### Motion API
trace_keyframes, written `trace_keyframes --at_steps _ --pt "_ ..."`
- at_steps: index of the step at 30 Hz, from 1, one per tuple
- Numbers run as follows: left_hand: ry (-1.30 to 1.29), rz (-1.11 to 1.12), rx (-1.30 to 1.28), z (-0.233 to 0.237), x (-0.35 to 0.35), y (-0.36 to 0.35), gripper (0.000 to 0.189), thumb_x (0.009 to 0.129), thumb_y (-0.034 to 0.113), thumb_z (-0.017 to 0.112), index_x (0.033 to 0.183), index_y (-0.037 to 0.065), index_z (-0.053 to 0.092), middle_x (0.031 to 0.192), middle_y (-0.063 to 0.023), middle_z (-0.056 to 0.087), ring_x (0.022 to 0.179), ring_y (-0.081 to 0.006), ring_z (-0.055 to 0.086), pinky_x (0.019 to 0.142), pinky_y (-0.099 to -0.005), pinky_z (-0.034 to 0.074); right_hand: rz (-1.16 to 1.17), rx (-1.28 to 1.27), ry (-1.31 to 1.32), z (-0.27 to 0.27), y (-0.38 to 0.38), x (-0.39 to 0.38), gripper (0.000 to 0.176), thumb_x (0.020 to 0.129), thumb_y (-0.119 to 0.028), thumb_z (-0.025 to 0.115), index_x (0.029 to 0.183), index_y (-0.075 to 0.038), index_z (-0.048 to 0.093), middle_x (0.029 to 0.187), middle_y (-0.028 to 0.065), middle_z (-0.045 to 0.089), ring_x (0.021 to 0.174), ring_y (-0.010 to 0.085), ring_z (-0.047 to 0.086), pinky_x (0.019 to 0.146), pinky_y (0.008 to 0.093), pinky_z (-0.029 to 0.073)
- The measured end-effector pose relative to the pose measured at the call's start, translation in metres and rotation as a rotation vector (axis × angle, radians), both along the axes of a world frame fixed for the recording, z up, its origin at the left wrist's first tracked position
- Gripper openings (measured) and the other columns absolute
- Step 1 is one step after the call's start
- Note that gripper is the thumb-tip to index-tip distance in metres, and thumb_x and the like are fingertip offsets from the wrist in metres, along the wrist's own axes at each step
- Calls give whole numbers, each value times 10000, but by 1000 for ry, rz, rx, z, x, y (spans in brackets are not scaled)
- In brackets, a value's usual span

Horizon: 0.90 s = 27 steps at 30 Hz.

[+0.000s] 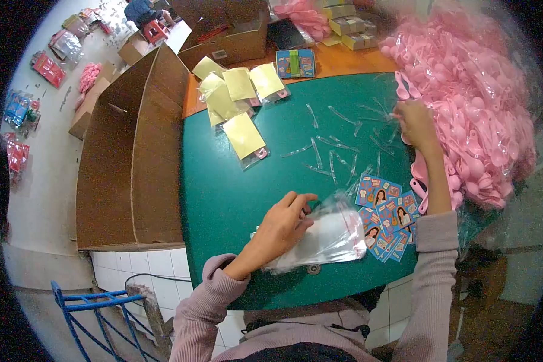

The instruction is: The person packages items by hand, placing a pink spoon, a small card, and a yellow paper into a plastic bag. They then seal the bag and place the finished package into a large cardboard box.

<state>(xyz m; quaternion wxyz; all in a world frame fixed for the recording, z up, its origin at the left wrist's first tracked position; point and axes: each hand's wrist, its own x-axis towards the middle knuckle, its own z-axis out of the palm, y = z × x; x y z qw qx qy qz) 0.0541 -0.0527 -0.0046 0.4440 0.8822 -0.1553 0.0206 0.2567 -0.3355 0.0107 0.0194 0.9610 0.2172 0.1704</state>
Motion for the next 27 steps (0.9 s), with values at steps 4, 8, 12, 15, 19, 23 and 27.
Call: trace_keyframes --at_steps 4,8,12,15,19,23,27 --pt "50 -40 -120 8 5 6 331 709 36 658 1013 29 530 820 -109 533 720 -227 561 642 -318 462 32 511 -47 36 -7 0 269 760 -98 561 1027 -61 572 818 119 600 776 251 583 687 330 452" --pt "127 -52 -129 16 10 16 221 700 39 666 889 11 554 840 -103 573 724 -214 578 632 -302 467 -5 763 51 61 -3 -9 229 795 -167 572 995 -57 570 793 113 616 710 181 603 639 293 454" --pt "296 -23 -110 28 14 25 171 709 46 664 834 6 553 918 -106 609 837 -194 612 660 -285 481 66 771 30 68 27 -33 221 815 -172 567 998 -48 563 790 104 623 714 161 606 632 285 456" --pt "-35 -40 -47 20 17 28 132 729 45 646 824 10 562 923 -84 631 894 -181 615 674 -285 484 5 766 63 55 28 -32 205 822 -160 566 991 -43 560 785 98 621 699 153 599 622 290 452" --pt "194 -26 -384 25 17 22 102 748 54 628 827 15 577 895 -68 641 851 -174 614 673 -286 483 32 861 242 57 43 -48 193 823 -131 578 991 -44 539 769 47 596 657 111 550 595 260 432" --pt "332 -96 -185 30 25 25 207 782 82 611 972 22 554 887 -56 641 801 -133 592 685 -276 482 193 1199 491 54 69 -78 209 840 -119 570 1020 -34 509 745 13 563 624 60 491 542 199 390" --pt "406 -33 -426 6 30 30 255 817 109 612 1040 10 539 861 -58 646 782 -106 589 699 -249 475 222 1283 519 40 89 -95 208 839 -91 570 1030 -48 502 709 -7 545 571 34 448 501 180 357"
